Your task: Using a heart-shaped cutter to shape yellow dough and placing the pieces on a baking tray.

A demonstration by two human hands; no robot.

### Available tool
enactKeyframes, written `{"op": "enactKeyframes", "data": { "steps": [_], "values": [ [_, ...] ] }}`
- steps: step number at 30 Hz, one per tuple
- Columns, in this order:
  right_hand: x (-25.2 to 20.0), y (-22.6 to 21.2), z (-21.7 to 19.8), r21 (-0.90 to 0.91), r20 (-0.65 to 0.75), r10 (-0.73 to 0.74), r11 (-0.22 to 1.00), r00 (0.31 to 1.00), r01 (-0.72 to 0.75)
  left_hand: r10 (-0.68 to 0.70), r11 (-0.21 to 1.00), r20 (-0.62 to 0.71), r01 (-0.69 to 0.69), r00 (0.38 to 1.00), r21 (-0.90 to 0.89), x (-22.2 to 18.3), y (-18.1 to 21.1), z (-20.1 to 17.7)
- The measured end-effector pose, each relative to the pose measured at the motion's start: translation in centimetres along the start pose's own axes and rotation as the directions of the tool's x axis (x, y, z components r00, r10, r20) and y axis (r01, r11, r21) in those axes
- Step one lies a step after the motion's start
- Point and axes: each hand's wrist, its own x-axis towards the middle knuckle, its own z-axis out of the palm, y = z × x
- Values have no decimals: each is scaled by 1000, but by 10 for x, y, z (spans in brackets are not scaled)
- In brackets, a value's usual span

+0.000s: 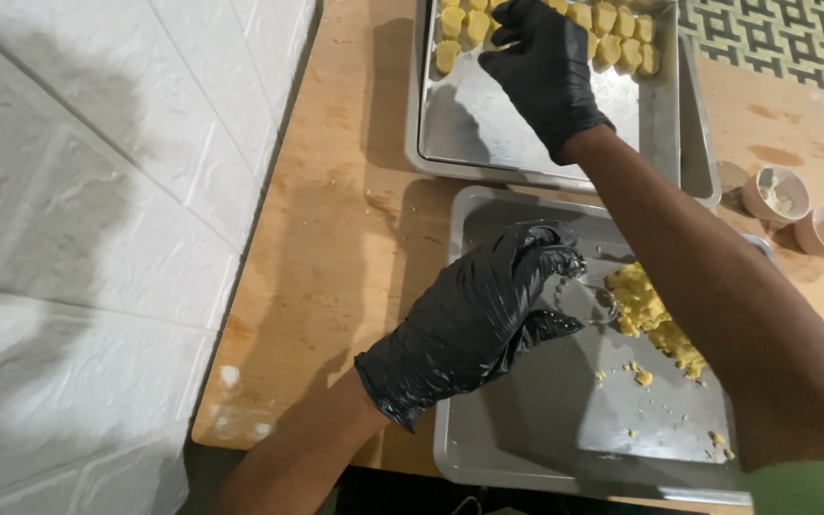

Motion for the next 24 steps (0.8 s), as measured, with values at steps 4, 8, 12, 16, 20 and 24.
{"op": "enactKeyframes", "data": {
  "steps": [4, 8, 12, 16, 20, 24],
  "values": [
    [-15, -39, -58, -24, 117, -139, 989, 983, 143, -27, 996, 48, 30, 999, -78, 6, 4, -10],
    [-54, -57, -126, -207, 148, -85, 971, 985, 115, 26, 986, 143, -49, 989, 158, 5, -4, 6],
    [-106, -140, -178, -160, 248, 10, 987, 969, 30, 72, 946, 311, -164, 948, 279, 10, 5, 17],
    [-163, -165, -206, -237, 379, 55, 971, 924, 39, 119, 857, 429, -311, 895, 412, 8, 12, 34],
    [-231, -146, -216, -484, 414, 173, 873, 894, 56, 165, 803, 485, -403, 859, 439, 9, 10, 54],
    [-277, -113, -217, -552, 343, 115, 828, 932, 101, 258, 878, 352, -370, 900, 303, 13, 8, 70]
  ]
}}
